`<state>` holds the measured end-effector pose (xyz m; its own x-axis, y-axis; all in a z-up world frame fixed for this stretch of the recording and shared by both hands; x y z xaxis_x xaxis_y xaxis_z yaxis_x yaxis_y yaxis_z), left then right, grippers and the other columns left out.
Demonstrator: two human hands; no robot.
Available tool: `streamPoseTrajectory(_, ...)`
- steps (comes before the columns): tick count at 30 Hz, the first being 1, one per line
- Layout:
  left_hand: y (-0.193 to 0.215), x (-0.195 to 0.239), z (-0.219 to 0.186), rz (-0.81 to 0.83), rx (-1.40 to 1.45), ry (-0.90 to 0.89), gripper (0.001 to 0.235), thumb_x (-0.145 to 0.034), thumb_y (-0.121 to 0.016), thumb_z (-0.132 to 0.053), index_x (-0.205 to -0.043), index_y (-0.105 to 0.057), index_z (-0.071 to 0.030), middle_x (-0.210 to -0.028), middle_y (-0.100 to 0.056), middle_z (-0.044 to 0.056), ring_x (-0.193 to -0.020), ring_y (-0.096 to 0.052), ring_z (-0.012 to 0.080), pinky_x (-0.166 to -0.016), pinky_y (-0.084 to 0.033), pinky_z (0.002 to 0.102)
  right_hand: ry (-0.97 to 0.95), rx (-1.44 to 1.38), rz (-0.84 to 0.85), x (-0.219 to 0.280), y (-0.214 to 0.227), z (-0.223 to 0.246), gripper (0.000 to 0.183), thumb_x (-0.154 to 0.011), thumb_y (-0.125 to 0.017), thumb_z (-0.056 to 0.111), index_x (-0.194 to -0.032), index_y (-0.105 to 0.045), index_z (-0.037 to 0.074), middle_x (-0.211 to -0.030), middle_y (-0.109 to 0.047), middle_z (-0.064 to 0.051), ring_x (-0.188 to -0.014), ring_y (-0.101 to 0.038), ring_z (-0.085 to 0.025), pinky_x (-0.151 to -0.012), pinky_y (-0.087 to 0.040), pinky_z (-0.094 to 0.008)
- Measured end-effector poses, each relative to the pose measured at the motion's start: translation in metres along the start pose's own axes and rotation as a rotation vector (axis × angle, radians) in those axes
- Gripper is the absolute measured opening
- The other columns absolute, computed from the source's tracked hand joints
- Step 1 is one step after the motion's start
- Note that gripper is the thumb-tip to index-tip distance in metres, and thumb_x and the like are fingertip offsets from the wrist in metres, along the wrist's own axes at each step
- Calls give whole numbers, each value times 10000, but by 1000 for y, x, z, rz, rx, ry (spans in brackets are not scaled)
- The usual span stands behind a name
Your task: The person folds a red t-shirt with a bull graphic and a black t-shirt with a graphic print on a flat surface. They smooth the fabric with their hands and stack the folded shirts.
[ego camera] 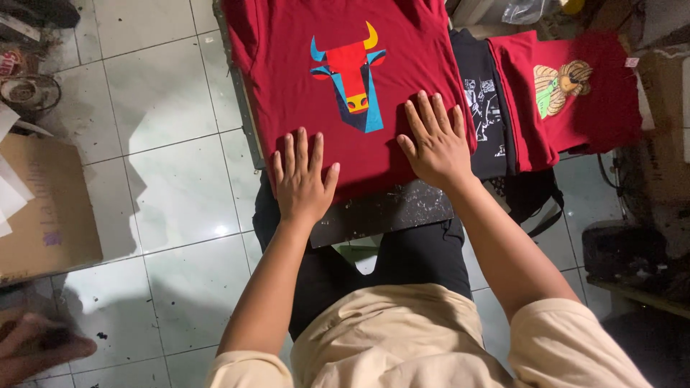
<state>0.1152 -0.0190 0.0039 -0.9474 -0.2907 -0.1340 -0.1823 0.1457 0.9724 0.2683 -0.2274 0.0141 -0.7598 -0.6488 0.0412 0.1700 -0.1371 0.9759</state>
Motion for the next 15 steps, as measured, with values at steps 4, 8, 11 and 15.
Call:
streamPoseTrajectory(4, 1, -6, 2, 73, 118, 22, 668, -1051, -476, -525, -1610, -389, -169, -1686, -268, 184, -1553, -218, 429, -1203, -186, 648, 10, -3, -20, 1, -5, 0, 668, -1097, -340, 536, -1664, -277, 190, -1721, -225, -143, -1580, -168, -369, -1240, -89, -630)
streamPoseTrajectory(8, 3, -39, -13, -6, 169, -15, 672, -1030, -527, -538, -1581, -432, -165, -1658, -303, 199, -1527, -252, 479, -1145, -271, 697, 27, 11, -57, 1, -4, -1, 673, -1091, -347, 550, -1658, -296, 190, -1713, -246, -152, -1573, -192, -379, -1231, -117, -637)
streamPoseTrajectory(11, -10, -55, -20, -65, 136, -79, 663, -1027, -522, -533, -1577, -441, -173, -1646, -335, 196, -1531, -253, 466, -1145, -233, 725, 37, 9, -41, 6, 2, 5, 667, -1088, -352, 546, -1650, -309, 189, -1711, -244, -163, -1571, -192, -396, -1225, -115, -646)
streamPoseTrajectory(15, -10, -54, -26, -80, 58, -89, 665, -1037, -475, -516, -1603, -390, -178, -1662, -313, 196, -1547, -240, 433, -1180, -181, 707, 59, -29, -2, 15, -8, 11, 712, -1026, -462, 570, -1635, -332, 225, -1711, -241, -150, -1570, -188, -406, -1216, -103, -666)
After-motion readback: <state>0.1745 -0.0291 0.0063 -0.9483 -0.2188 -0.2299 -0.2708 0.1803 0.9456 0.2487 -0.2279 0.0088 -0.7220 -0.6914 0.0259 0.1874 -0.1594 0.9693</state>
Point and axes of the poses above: each hand's wrist, its own x-axis away from the middle knuckle, its own y-axis out of the back of the hand, z = x × y, the point moved 7 cm from there along -x, towards the middle knuckle
